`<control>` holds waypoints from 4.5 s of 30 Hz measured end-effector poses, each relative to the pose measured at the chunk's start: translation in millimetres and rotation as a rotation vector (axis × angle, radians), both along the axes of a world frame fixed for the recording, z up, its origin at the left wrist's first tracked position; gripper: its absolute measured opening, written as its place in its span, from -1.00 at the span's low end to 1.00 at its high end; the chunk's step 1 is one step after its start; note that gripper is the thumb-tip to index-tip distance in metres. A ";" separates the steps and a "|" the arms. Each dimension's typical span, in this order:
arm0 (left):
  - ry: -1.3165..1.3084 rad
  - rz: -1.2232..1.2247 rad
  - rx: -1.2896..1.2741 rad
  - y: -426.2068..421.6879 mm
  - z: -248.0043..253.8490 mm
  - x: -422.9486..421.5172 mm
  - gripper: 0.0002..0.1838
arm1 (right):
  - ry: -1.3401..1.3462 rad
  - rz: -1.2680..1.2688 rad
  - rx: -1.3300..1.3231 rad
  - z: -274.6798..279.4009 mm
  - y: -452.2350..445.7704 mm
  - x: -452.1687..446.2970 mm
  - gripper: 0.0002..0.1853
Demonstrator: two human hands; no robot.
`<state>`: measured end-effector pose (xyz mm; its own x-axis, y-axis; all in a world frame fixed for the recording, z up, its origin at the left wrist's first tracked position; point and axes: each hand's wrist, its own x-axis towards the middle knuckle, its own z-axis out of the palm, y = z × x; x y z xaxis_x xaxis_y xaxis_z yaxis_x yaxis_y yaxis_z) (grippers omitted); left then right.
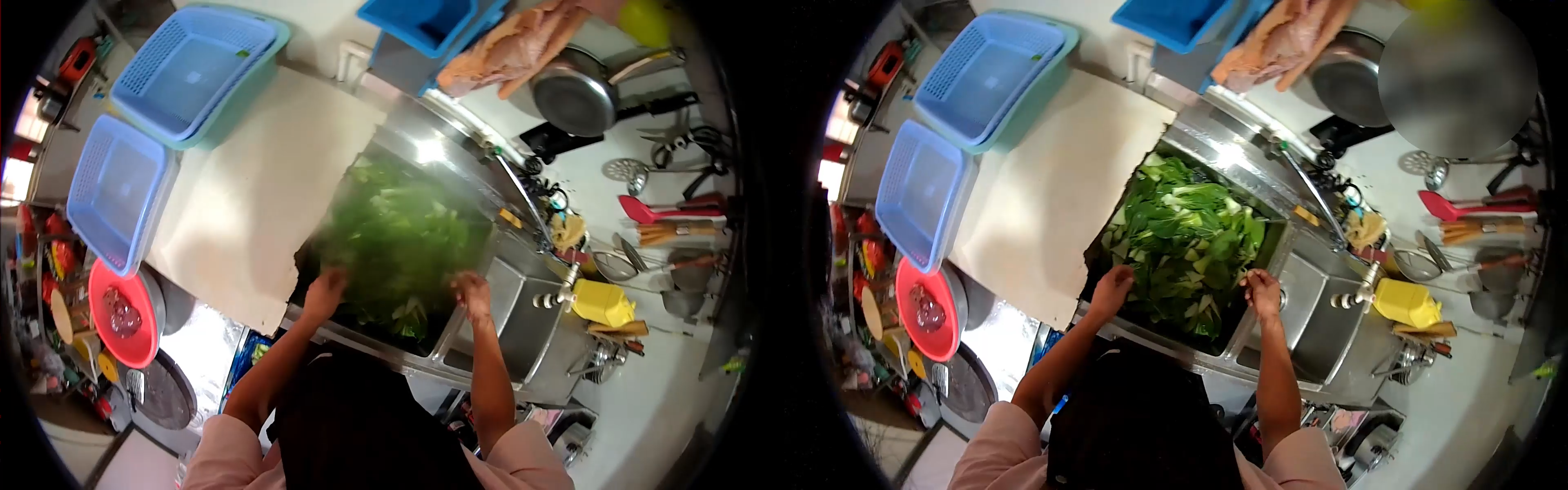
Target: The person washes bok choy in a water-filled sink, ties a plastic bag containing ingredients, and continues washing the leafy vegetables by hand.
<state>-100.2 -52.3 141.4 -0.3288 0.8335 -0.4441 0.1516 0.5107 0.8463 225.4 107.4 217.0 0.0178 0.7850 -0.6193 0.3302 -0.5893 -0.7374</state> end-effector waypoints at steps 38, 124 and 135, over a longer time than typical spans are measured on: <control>0.075 -0.119 -0.262 79.3 -96.5 16.8 -0.33 | 0.212 0.176 -0.058 -102.8 22.8 -91.6 -0.50; -0.700 -0.168 -0.132 20.7 -219.6 62.7 -0.25 | 0.709 -0.391 -0.538 -203.5 -87.9 -43.0 -0.23; -0.677 0.349 -0.152 85.5 -41.6 36.7 -0.53 | 0.190 0.008 -0.161 -81.7 1.5 -91.1 -0.23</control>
